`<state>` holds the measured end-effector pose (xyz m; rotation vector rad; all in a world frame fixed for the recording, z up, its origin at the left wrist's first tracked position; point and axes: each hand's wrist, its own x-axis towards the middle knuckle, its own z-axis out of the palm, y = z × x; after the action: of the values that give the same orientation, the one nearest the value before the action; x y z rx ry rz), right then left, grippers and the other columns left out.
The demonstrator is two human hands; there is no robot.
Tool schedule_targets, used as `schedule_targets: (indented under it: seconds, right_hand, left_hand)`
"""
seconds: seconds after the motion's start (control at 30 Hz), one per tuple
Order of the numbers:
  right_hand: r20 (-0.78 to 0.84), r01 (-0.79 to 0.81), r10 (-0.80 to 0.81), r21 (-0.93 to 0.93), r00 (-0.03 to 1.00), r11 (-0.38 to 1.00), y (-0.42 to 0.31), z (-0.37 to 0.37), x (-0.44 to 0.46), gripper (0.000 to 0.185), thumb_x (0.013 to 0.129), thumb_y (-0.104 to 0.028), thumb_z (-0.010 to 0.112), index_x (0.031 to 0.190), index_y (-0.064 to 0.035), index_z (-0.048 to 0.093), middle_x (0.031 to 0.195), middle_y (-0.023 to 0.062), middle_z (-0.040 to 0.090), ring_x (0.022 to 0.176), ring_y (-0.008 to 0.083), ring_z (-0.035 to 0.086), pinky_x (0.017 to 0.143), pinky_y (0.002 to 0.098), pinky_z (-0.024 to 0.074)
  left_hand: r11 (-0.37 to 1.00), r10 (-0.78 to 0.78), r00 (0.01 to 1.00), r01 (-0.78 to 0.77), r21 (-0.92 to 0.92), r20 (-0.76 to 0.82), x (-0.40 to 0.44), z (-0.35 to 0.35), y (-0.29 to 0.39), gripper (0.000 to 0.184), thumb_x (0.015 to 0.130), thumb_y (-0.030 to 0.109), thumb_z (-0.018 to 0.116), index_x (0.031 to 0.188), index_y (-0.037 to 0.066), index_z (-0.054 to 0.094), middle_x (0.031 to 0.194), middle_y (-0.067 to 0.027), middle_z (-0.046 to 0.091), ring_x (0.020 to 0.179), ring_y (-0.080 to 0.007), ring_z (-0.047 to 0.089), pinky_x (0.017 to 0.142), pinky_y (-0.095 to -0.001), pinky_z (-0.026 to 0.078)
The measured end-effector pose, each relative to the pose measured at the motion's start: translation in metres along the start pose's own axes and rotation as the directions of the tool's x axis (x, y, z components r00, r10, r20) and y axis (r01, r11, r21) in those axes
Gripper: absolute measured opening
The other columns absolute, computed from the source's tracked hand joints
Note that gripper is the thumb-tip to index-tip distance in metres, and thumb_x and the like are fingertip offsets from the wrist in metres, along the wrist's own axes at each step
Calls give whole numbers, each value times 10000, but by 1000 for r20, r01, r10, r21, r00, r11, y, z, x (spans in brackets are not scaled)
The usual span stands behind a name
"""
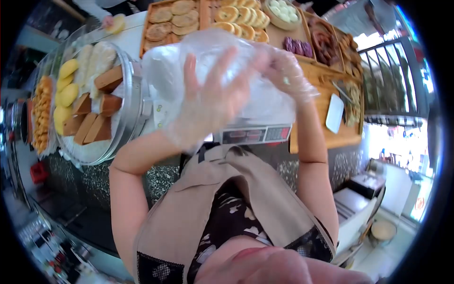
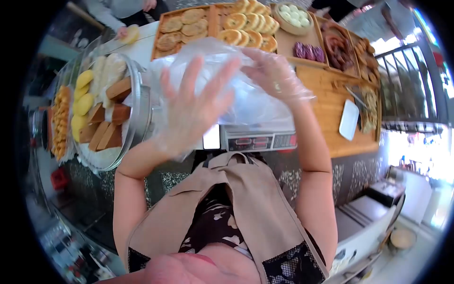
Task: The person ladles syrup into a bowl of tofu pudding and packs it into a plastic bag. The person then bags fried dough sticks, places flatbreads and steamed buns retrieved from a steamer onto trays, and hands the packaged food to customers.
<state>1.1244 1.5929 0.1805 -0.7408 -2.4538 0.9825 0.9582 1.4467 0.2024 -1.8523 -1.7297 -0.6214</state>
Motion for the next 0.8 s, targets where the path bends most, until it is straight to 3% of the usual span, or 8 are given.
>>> schedule_targets:
  seconds: [0.07, 0.2, 0.37, 0.43, 0.5, 0.53, 0.73, 0.8]
  right_hand:
    - [317, -331, 300, 48, 900, 942, 0, -31, -18, 451, 827, -130, 637, 1271, -94, 562, 809, 122, 689, 676, 147, 632, 637, 300, 506]
    - [401, -470, 526, -237, 750, 850, 75, -49, -40, 471, 804, -144, 661, 1261, -79, 566, 870, 131, 684, 766, 200, 655, 700, 315, 510]
    - [157, -294, 512, -662, 845, 689, 162, -36, -69, 391, 781, -175, 683, 1158, -107, 604, 1037, 179, 637, 993, 303, 606, 858, 377, 477]
    - [-56, 55, -151, -765, 987, 642, 143, -34, -65, 429, 711, -224, 750, 1107, -104, 635, 1088, 154, 613, 1021, 295, 590, 858, 395, 476]
    - [176, 40, 134, -734, 975, 678, 122, -13, -61, 97, 808, -157, 617, 887, -101, 615, 842, 73, 639, 914, 271, 621, 723, 373, 508]
    - [240, 154, -31, -513, 970, 844, 126, 3, -66, 50, 833, -124, 556, 840, -100, 600, 764, 41, 644, 878, 261, 635, 675, 350, 515]
    - [316, 139, 72, -597, 946, 790, 211, 35, -56, 600, 750, -353, 692, 1290, -183, 492, 1335, 172, 473, 1223, 461, 422, 985, 532, 376]
    - [609, 380, -15, -476, 793, 793, 217, 35, -69, 956, 632, -505, 761, 1438, -251, 314, 1496, 153, 265, 1318, 538, 224, 1076, 589, 211]
  left_hand:
    - [995, 97, 979, -94, -26, 177, -14, 42, 5, 76, 793, 128, 618, 818, 117, 689, 1259, -146, 544, 1094, -312, 547, 936, -390, 440]
    - [974, -32, 697, 182, -134, 716, -30, 174, 7, 111, 764, 127, 608, 802, 80, 701, 1063, -205, 632, 896, -350, 646, 801, -438, 516]
    - [852, -40, 392, 494, -174, 919, -10, 204, 46, 272, 803, 264, 560, 887, 57, 717, 966, -196, 673, 920, -315, 660, 805, -415, 526]
    - [873, -205, 472, 483, -58, 857, -8, 216, 61, 332, 804, 346, 536, 880, 76, 713, 905, -195, 670, 887, -353, 645, 799, -434, 514]
    - [867, -236, 456, 498, -26, 858, -4, 234, 72, 326, 809, 340, 538, 897, 74, 705, 919, -187, 671, 892, -352, 643, 799, -431, 511]
    - [866, -243, 448, 499, -15, 860, -4, 241, 76, 322, 814, 334, 540, 915, 73, 698, 933, -178, 672, 897, -351, 641, 799, -429, 508]
    - [842, -267, 350, 538, 41, 898, -2, 238, 68, 552, 773, 202, 600, 1300, 146, 449, 1035, -159, 654, 955, -344, 627, 827, -439, 493]
    - [815, -280, 291, 575, 66, 915, -10, 241, 68, 677, 733, 211, 648, 1352, 166, 380, 1061, -170, 641, 974, -345, 619, 826, -445, 491]
